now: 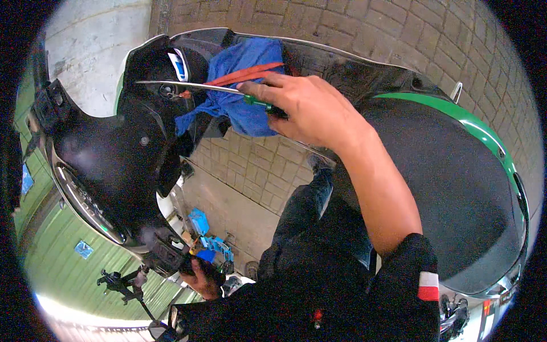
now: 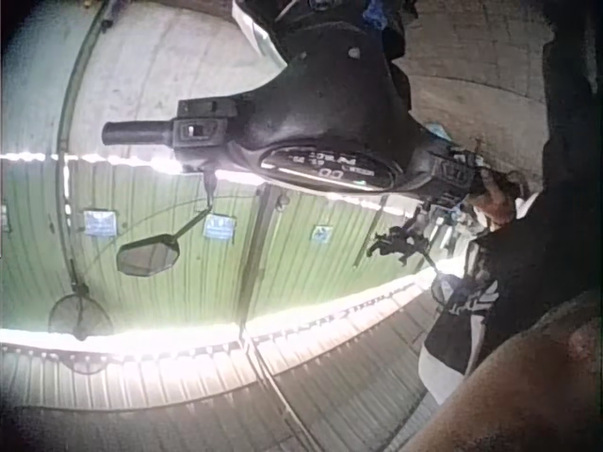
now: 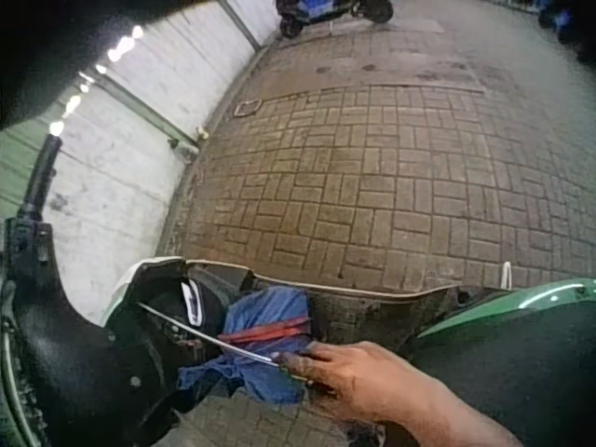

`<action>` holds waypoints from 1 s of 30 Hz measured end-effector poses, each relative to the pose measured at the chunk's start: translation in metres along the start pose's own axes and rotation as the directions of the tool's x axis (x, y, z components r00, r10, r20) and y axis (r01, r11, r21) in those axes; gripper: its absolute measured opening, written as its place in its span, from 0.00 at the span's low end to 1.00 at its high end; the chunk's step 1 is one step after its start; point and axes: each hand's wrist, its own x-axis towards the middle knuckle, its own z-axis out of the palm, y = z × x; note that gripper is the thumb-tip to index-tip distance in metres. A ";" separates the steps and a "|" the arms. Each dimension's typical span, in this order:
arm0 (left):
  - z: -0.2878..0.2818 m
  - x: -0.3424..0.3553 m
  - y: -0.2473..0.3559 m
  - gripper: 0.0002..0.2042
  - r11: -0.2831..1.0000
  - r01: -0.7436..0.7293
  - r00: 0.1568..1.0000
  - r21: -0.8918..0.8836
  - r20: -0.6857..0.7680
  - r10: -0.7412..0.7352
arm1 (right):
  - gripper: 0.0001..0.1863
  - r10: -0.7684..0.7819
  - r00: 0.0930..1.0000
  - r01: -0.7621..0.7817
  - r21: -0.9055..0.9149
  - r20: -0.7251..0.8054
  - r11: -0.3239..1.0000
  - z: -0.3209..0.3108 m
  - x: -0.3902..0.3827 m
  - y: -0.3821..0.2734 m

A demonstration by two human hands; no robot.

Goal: The person unscrews and removes a license plate bracket from the front of a motorcycle, places it in a toolbox, and then uses a screwdriver to work on a component near the handlebars.

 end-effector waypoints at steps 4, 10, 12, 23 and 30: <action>0.004 0.000 0.012 0.26 0.987 0.114 0.993 -0.109 0.053 -0.109 | 0.34 0.039 0.997 -0.039 -0.010 0.068 0.999 -0.006 0.000 -0.003; 0.003 -0.001 0.000 0.29 0.986 0.113 0.993 -0.120 -0.018 -0.116 | 0.34 0.035 0.998 -0.038 0.074 0.043 0.997 -0.002 0.000 -0.001; 0.004 0.000 0.005 0.30 0.987 0.121 0.992 -0.104 -0.013 -0.123 | 0.34 0.023 0.999 -0.026 0.084 0.028 0.996 -0.002 0.000 0.000; -0.005 -0.002 -0.003 0.30 0.993 0.096 0.995 -0.075 0.017 -0.095 | 0.33 0.034 0.999 -0.036 0.057 0.041 0.998 -0.004 0.000 -0.003; -0.017 0.002 -0.017 0.32 0.995 0.097 0.994 -0.017 0.052 -0.096 | 0.28 -0.034 0.998 0.029 -0.094 -0.051 0.995 0.013 -0.012 -0.015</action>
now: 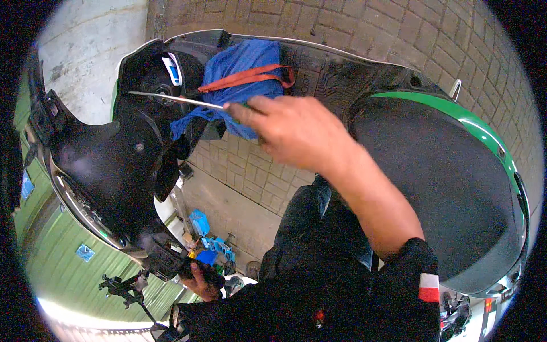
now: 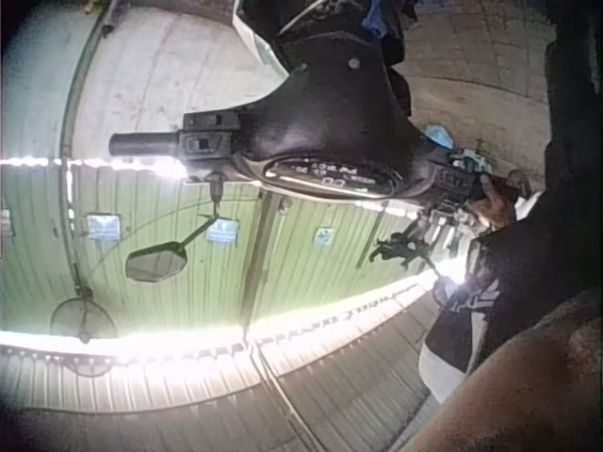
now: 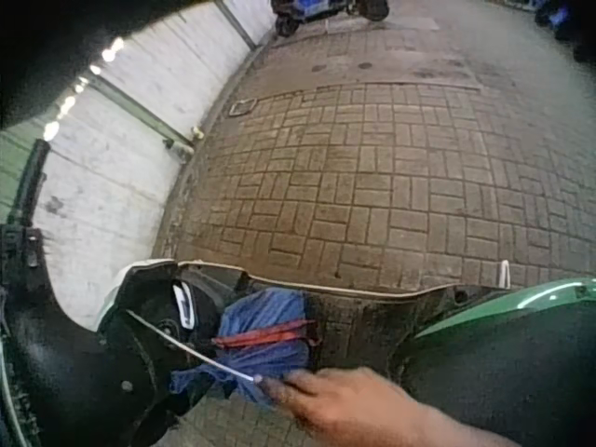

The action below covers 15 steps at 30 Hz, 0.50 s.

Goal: The person unscrews and removes a license plate bracket from the front of a motorcycle, places it in a toolbox, and then uses a screwdriver to work on a component near the handlebars.

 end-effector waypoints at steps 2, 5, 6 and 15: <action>0.001 0.000 0.007 0.32 0.998 0.058 0.998 0.006 0.037 -0.058 | 0.27 0.021 1.000 -0.020 -0.095 0.003 0.995 0.002 -0.004 -0.014; 0.006 -0.004 0.020 0.33 0.994 0.108 0.993 0.014 0.041 -0.109 | 0.34 0.079 0.995 -0.083 0.052 0.063 0.995 0.001 -0.004 -0.016; 0.008 -0.005 0.023 0.33 0.993 0.119 0.992 0.014 0.040 -0.119 | 0.32 0.070 0.997 -0.074 0.168 0.030 0.983 0.002 -0.003 -0.012; 0.006 -0.001 0.012 0.20 0.998 -0.015 1.000 0.056 0.020 0.014 | 0.27 0.361 0.776 -0.628 0.577 0.517 0.523 -0.030 0.019 -0.007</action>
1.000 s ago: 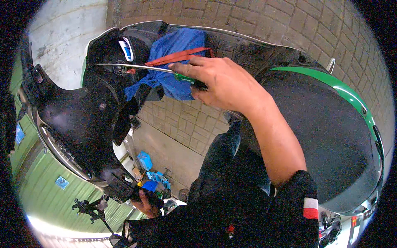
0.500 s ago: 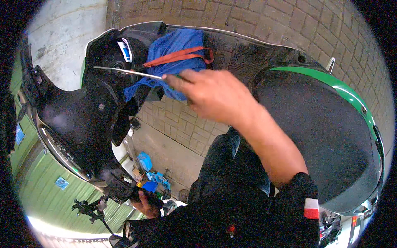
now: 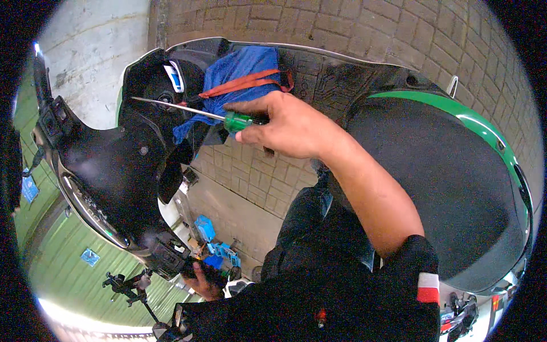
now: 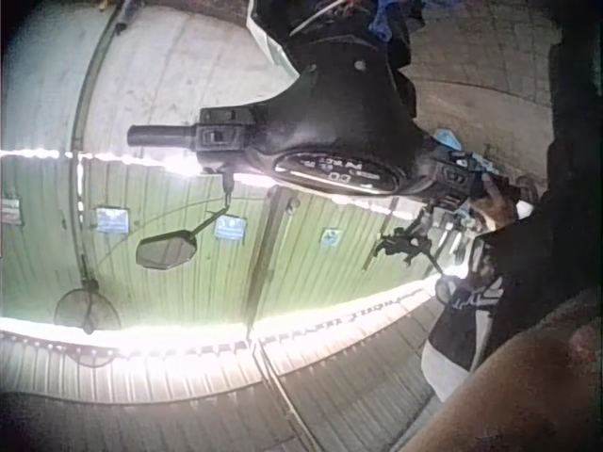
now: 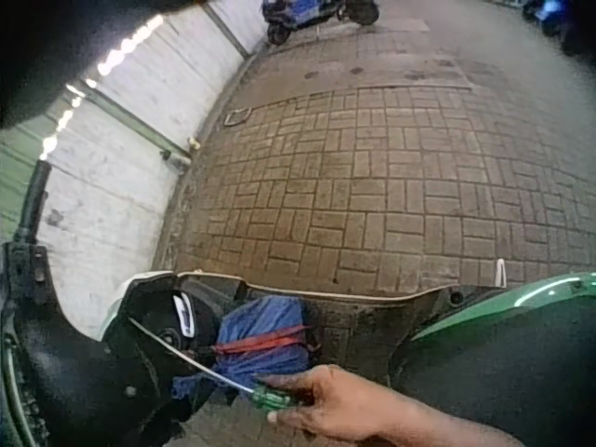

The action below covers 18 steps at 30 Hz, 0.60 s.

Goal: The person unscrews and removes a license plate bracket from the front of a motorcycle, places it in a toolbox, and then uses a screwdriver to work on a component near the handlebars.

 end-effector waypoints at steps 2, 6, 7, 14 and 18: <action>0.002 0.001 0.000 0.19 0.999 -0.042 0.999 0.004 0.004 0.042 | 0.27 -0.118 0.992 0.114 -0.086 -0.042 0.990 -0.002 0.002 0.003; -0.005 0.003 -0.002 0.26 0.999 0.003 0.999 0.034 0.043 -0.005 | 0.27 -0.348 0.931 0.310 -0.271 -0.107 0.911 -0.003 0.005 0.017; -0.006 0.003 -0.005 0.26 0.999 -0.010 0.999 0.031 0.033 0.009 | 0.26 -0.349 0.931 0.307 -0.284 -0.108 0.908 -0.003 0.005 0.017; 0.010 0.001 0.012 0.25 0.996 -0.006 0.999 -0.090 0.037 0.010 | 0.28 -0.550 0.824 0.374 -0.599 -0.135 0.708 -0.003 0.012 0.031; 0.013 -0.001 0.020 0.25 0.997 0.017 0.999 -0.080 0.029 -0.015 | 0.28 -0.577 0.802 0.301 -0.730 -0.153 0.614 0.000 0.009 0.030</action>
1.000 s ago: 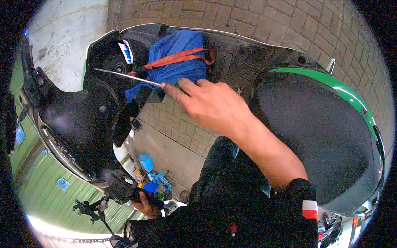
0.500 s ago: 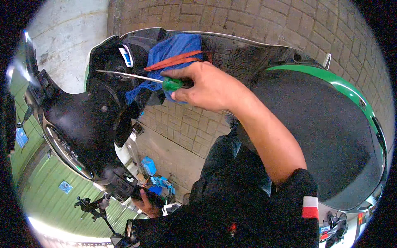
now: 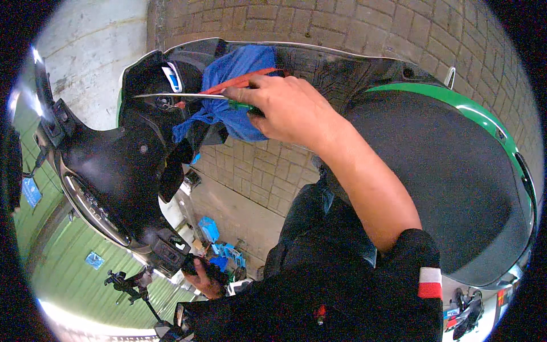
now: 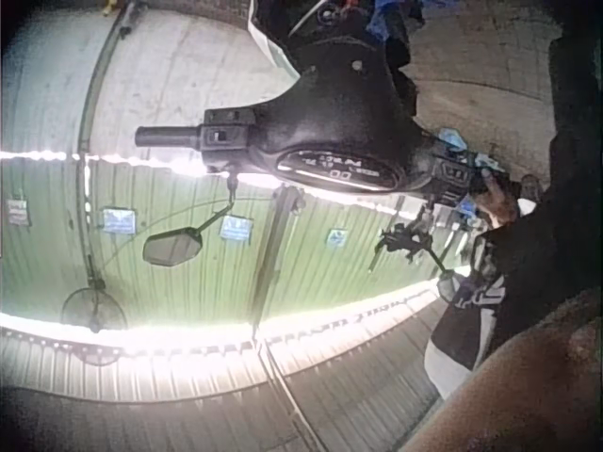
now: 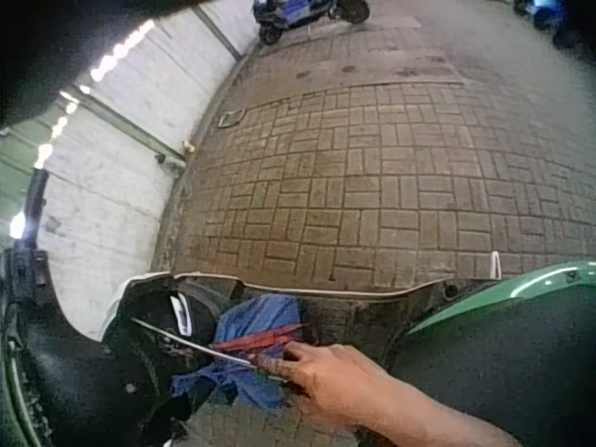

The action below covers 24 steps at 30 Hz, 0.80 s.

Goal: The person unscrews and removes a license plate bracket from the front of a motorcycle, places it in a toolbox, and then uses a screwdriver to work on a component near the handlebars.

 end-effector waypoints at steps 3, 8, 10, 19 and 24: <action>0.003 0.000 -0.004 0.25 1.000 -0.018 0.997 -0.007 -0.069 0.017 | 0.24 -0.032 0.999 0.029 -0.150 -0.019 0.988 -0.002 0.000 -0.005; -0.002 0.000 -0.011 0.24 0.999 -0.005 0.998 -0.032 -0.065 0.003 | 0.21 -0.101 0.994 0.085 -0.267 -0.047 0.960 -0.007 -0.001 -0.012; -0.006 0.001 -0.014 0.23 1.000 -0.010 0.999 -0.027 -0.051 0.009 | 0.20 -0.163 0.982 0.128 -0.304 -0.092 0.944 -0.009 -0.003 -0.018; -0.013 0.000 -0.017 0.22 0.993 -0.041 0.998 0.110 -0.041 0.045 | 0.18 -0.214 0.976 0.190 -0.322 -0.040 0.928 -0.004 -0.018 -0.043; -0.019 0.007 -0.033 0.19 0.999 -0.028 0.997 0.041 -0.075 0.031 | 0.21 -0.217 0.975 0.189 -0.361 -0.039 0.913 0.005 -0.029 -0.063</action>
